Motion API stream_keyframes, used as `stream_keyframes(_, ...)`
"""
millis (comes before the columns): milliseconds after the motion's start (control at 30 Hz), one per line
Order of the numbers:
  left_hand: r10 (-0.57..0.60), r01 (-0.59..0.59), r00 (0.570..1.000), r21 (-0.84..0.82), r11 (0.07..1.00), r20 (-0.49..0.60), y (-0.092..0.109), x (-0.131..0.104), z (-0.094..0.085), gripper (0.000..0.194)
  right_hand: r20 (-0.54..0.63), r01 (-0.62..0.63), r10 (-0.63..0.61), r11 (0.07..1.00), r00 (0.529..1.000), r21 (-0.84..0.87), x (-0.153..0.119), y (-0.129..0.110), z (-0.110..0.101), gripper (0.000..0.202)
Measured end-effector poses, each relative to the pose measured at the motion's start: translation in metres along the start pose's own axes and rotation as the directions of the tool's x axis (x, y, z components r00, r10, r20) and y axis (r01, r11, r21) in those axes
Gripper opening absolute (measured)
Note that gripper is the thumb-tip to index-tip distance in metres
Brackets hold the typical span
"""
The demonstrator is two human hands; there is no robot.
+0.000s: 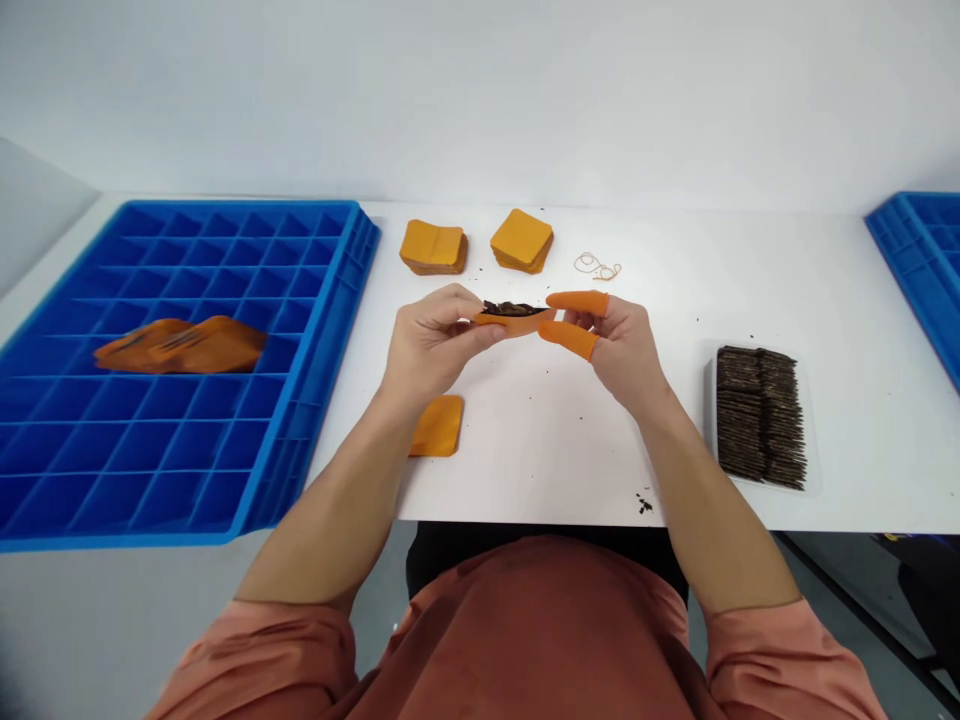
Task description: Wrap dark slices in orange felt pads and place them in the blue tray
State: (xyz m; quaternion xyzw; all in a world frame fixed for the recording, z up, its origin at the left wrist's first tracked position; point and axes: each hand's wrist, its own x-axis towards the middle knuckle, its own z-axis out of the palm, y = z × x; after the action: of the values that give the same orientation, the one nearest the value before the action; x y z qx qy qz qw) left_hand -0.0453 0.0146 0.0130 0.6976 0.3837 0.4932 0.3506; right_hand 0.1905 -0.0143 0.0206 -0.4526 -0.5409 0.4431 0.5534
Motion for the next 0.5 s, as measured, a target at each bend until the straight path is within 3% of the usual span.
stream_keyframes(233, -0.05, 0.039, 0.996, -0.136, 0.99, -0.079, 0.0018, 0.0007, 0.0032, 0.012, -0.057, -0.004, 0.005, 1.0, 0.998, 0.026, -0.0002, 0.0048, 0.0066, 0.008)
stream_keyframes(333, -0.003, -0.011, 0.995, -0.131, 0.991, -0.104, 0.0031, 0.0018, 0.0024, 0.004, -0.063, 0.017, -0.016, 1.0, 0.998, 0.011, -0.0014, 0.0041, 0.0086, 0.007)
stream_keyframes(500, 0.072, -0.083, 0.99, -0.086, 0.993, -0.122, 0.0009, 0.0023, 0.0006, 0.009, -0.096, 0.059, -0.059, 0.998, 0.994, -0.004, -0.0028, 0.0024, 0.0096, 0.007)
